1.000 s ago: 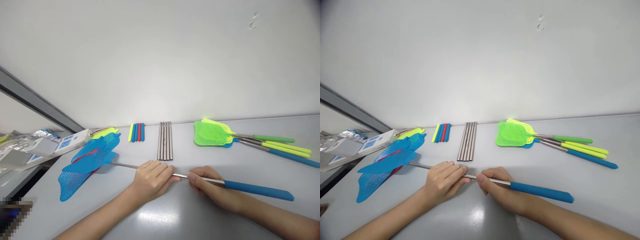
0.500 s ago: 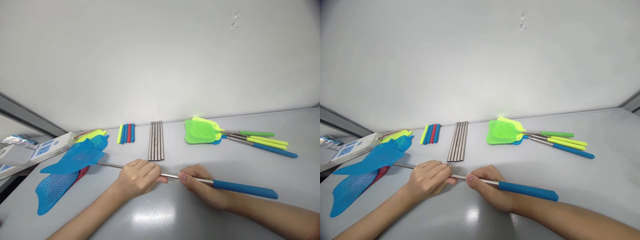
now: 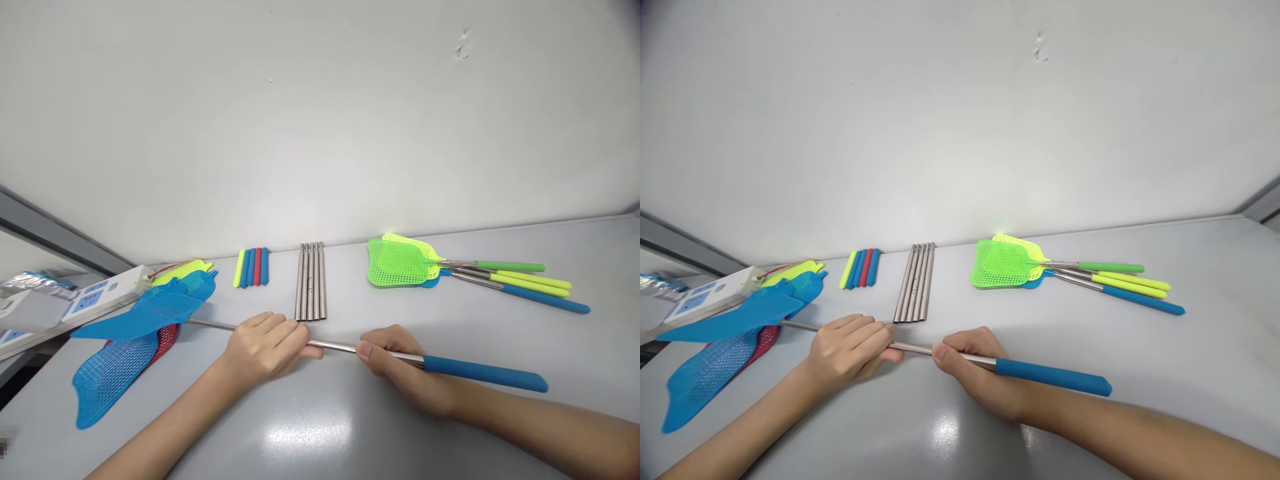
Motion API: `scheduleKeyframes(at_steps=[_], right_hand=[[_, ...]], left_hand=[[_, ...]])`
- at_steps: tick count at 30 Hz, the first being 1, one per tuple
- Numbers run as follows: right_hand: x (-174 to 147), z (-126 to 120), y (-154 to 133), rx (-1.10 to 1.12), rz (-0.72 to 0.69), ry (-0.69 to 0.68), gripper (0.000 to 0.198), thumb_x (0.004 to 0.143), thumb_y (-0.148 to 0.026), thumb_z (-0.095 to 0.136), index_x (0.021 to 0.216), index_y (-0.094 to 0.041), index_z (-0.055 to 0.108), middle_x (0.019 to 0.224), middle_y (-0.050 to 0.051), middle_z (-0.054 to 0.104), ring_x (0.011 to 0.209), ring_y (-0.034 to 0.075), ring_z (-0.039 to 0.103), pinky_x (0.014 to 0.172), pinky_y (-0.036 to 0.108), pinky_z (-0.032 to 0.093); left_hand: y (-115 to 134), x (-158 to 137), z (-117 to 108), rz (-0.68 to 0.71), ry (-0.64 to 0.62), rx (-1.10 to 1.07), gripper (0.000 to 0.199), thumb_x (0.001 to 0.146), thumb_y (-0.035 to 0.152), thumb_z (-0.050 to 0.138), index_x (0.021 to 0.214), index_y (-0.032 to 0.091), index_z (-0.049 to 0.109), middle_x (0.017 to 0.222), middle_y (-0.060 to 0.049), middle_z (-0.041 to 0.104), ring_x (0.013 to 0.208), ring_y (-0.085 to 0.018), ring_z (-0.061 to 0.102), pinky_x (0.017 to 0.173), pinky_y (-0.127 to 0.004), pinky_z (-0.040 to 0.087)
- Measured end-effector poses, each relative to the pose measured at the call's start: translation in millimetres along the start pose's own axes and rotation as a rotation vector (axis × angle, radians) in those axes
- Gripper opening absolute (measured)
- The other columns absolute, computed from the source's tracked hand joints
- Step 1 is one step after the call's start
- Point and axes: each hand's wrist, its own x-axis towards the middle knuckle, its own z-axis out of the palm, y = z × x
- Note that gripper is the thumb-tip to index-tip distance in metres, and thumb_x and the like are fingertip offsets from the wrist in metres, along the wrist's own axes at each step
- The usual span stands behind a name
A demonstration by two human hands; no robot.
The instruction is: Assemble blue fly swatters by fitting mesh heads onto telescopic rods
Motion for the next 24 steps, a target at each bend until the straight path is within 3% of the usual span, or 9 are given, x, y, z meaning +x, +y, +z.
scheduleKeyframes(at_steps=[15,24], right_hand=[[0,2,7,0.069,0.003,0.069,0.042,0.084,-0.038,0.038,0.051,-0.016,0.025,0.051,-0.005,0.018,0.048,0.007,0.02,0.045,0.024,0.014],[9,6,26,0.47,-0.116,0.15,0.036,0.076,-0.026,0.044,0.045,-0.017,0.027,0.045,-0.005,0.023,0.044,0.007,0.023,0.043,0.024,0.014]], left_hand=[[-3,-5,2,-0.028,-0.007,0.011,0.036,0.084,0.04,0.04,0.056,0.017,0.044,0.045,0.004,0.039,0.043,-0.009,0.033,0.045,-0.025,0.025],[9,3,-4,-0.141,-0.07,-0.013,0.031,0.084,0.036,0.043,0.06,0.017,0.045,0.05,0.004,0.047,0.048,-0.009,0.042,0.049,-0.024,0.026]])
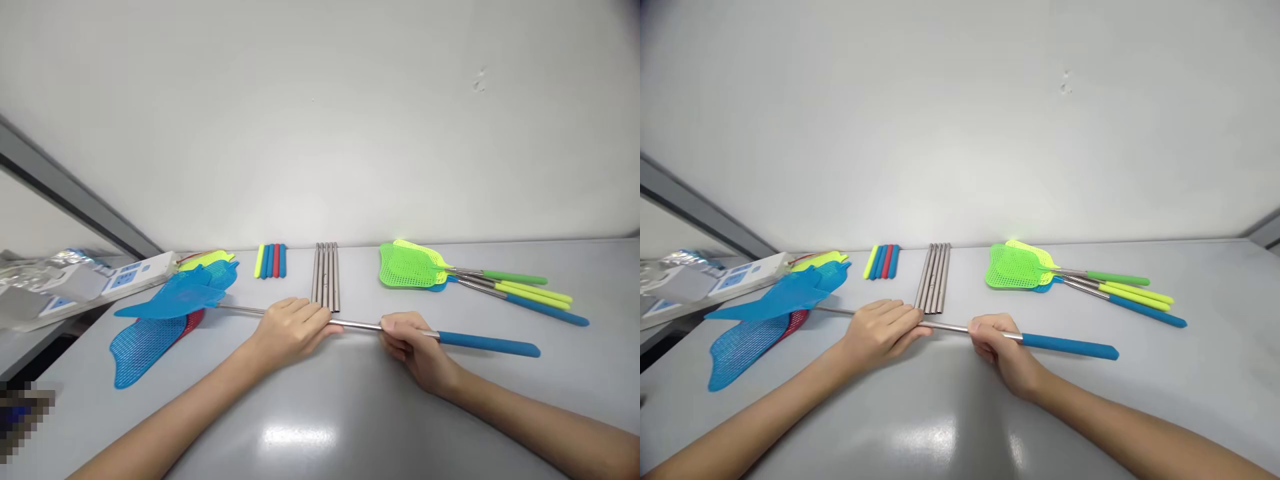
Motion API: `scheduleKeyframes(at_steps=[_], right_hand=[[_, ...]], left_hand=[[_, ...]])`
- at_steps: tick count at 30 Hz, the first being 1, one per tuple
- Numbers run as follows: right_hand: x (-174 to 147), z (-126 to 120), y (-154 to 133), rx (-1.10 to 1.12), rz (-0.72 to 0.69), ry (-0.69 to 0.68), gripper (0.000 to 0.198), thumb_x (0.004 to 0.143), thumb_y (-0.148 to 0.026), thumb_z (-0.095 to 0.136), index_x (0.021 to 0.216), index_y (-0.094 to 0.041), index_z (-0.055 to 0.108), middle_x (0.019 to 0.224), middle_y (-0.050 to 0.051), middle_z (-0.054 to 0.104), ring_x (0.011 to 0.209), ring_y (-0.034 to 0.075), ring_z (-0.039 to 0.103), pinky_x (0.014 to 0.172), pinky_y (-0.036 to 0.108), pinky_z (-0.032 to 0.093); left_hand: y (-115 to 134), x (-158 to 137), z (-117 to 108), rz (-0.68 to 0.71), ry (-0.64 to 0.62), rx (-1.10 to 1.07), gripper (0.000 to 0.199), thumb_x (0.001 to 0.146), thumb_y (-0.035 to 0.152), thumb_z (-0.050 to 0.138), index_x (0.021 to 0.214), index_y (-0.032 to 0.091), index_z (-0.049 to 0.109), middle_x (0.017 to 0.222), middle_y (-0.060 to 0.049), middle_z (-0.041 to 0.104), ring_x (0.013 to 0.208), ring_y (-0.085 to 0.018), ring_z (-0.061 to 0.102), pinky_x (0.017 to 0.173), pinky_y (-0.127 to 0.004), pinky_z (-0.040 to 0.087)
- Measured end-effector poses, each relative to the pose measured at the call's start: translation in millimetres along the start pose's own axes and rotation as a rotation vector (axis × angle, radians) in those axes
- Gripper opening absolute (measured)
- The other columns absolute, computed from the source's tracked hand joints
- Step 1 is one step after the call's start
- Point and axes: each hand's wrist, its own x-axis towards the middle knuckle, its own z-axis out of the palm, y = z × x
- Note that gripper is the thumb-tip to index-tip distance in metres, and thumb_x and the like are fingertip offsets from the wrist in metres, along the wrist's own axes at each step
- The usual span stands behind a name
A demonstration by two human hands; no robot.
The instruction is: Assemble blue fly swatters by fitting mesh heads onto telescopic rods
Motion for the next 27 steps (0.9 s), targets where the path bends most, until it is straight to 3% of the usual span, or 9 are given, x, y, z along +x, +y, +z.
scheduleKeyframes(at_steps=[4,11,19,23,27], right_hand=[[3,2,0,0.113,-0.031,0.054,0.037,0.074,-0.026,0.047,0.044,-0.018,0.026,0.042,-0.007,0.018,0.039,0.006,0.024,0.043,0.025,0.012],[3,5,2,0.122,-0.067,0.086,0.039,0.075,-0.025,0.049,0.042,-0.018,0.029,0.039,-0.007,0.019,0.036,0.007,0.027,0.043,0.026,0.011],[-4,15,-6,0.095,-0.044,0.208,0.037,0.071,-0.023,0.052,0.041,-0.018,0.031,0.038,-0.006,0.02,0.036,0.007,0.027,0.041,0.026,0.014],[-14,23,-10,0.115,0.05,0.16,0.035,0.072,-0.028,0.05,0.043,-0.018,0.034,0.039,-0.006,0.02,0.037,0.008,0.028,0.041,0.025,0.017],[-26,26,-3,0.097,0.006,0.118,0.035,0.074,-0.03,0.049,0.044,-0.017,0.037,0.039,-0.005,0.025,0.037,0.008,0.03,0.041,0.025,0.017]], left_hand=[[3,4,-3,-0.055,-0.122,-0.055,0.031,0.086,0.037,0.036,0.064,0.017,0.046,0.055,0.003,0.051,0.052,-0.009,0.047,0.05,-0.023,0.027],[6,6,-11,-0.185,-0.271,-0.161,0.035,0.088,0.041,0.028,0.069,0.018,0.046,0.064,0.001,0.056,0.061,-0.013,0.052,0.054,-0.024,0.029],[20,-8,-33,-0.411,-0.169,-0.138,0.044,0.086,0.047,0.027,0.061,0.017,0.047,0.058,-0.001,0.054,0.058,-0.014,0.048,0.054,-0.026,0.027],[26,-15,-42,-0.443,-0.129,-0.128,0.043,0.086,0.046,0.029,0.059,0.017,0.046,0.056,-0.001,0.052,0.057,-0.014,0.046,0.056,-0.027,0.028],[31,-21,-41,-0.402,-0.149,-0.184,0.041,0.086,0.045,0.03,0.062,0.017,0.046,0.058,0.0,0.052,0.059,-0.014,0.045,0.059,-0.026,0.03]])
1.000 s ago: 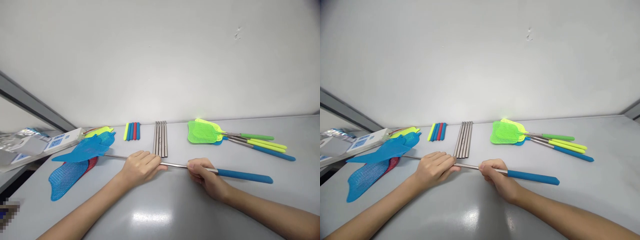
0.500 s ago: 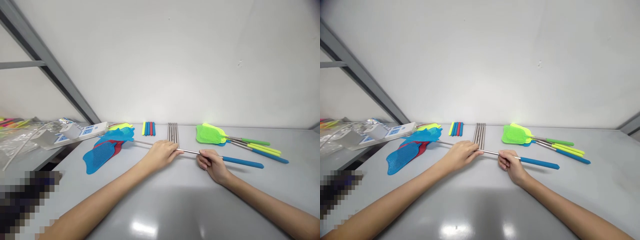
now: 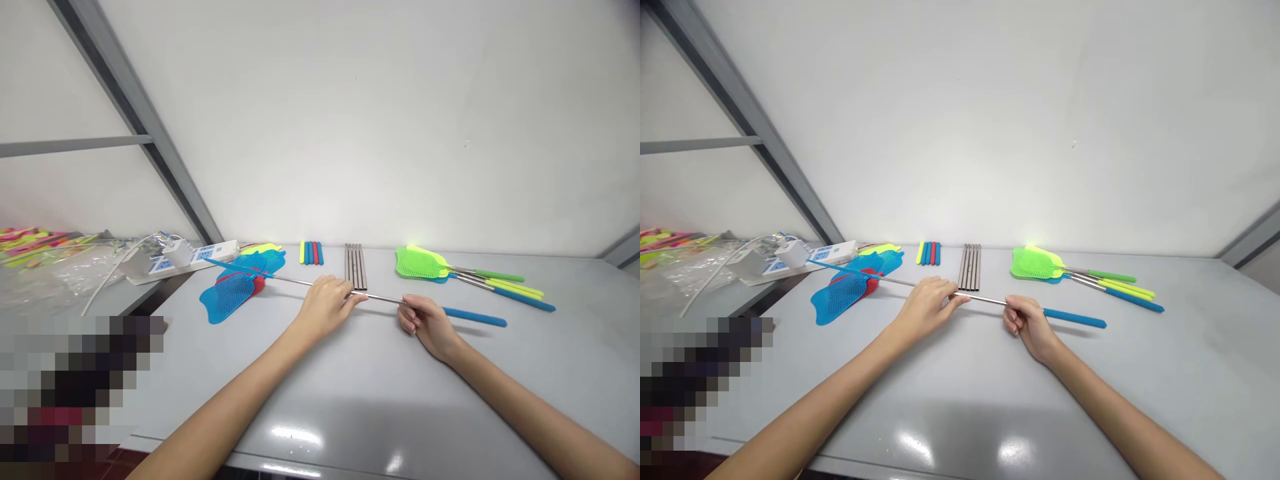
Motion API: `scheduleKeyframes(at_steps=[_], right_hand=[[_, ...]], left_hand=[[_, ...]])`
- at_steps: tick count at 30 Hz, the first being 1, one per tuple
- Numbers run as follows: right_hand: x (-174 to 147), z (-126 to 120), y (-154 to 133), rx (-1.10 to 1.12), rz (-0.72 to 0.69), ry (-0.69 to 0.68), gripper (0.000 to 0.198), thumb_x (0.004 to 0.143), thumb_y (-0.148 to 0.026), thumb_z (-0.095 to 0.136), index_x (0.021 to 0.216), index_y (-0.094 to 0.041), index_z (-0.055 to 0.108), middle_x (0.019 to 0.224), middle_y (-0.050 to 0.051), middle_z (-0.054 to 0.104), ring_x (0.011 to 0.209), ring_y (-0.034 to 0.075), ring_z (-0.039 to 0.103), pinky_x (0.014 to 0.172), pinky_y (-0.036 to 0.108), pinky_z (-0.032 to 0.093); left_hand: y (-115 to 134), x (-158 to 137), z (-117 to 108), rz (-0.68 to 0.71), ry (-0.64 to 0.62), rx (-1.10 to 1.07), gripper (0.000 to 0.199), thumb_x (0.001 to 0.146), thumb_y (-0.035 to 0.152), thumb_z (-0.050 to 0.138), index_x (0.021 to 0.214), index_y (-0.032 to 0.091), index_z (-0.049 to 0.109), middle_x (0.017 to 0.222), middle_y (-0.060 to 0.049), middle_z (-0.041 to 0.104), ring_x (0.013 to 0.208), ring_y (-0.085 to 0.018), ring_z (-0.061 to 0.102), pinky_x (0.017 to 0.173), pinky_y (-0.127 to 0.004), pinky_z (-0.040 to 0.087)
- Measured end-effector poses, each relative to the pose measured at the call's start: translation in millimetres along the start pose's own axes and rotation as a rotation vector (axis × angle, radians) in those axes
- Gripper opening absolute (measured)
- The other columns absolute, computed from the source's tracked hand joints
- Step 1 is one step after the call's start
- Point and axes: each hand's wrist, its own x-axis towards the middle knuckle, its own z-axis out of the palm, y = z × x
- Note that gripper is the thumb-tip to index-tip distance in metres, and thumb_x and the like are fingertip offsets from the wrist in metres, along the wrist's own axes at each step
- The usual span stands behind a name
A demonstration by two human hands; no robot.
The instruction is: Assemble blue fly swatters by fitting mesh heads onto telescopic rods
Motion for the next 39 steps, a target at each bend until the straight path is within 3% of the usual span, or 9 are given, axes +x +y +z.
scheduleKeyframes(at_steps=[14,34,39], right_hand=[[-4,-6,5,-0.002,-0.092,-0.049,0.032,0.072,-0.028,0.052,0.045,-0.016,0.043,0.041,-0.005,0.027,0.039,0.008,0.031,0.042,0.025,0.015],[-5,-7,4,0.006,-0.102,-0.054,0.031,0.074,-0.029,0.05,0.046,-0.015,0.045,0.041,-0.004,0.029,0.038,0.008,0.031,0.04,0.024,0.016],[-4,-7,6,-0.004,-0.119,-0.021,0.03,0.073,-0.029,0.051,0.047,-0.015,0.046,0.04,-0.005,0.03,0.037,0.007,0.03,0.04,0.024,0.015]], left_hand=[[12,-8,6,0.016,-0.02,-0.07,0.035,0.088,0.038,0.03,0.067,0.017,0.048,0.064,-0.001,0.051,0.063,-0.013,0.046,0.064,-0.027,0.033],[15,-9,11,0.002,-0.089,-0.179,0.033,0.088,0.036,0.029,0.07,0.017,0.048,0.069,-0.001,0.054,0.067,-0.013,0.049,0.065,-0.026,0.036],[15,-6,11,0.001,-0.055,-0.176,0.028,0.087,0.036,0.033,0.078,0.017,0.052,0.076,-0.003,0.056,0.075,-0.015,0.051,0.071,-0.03,0.038]])
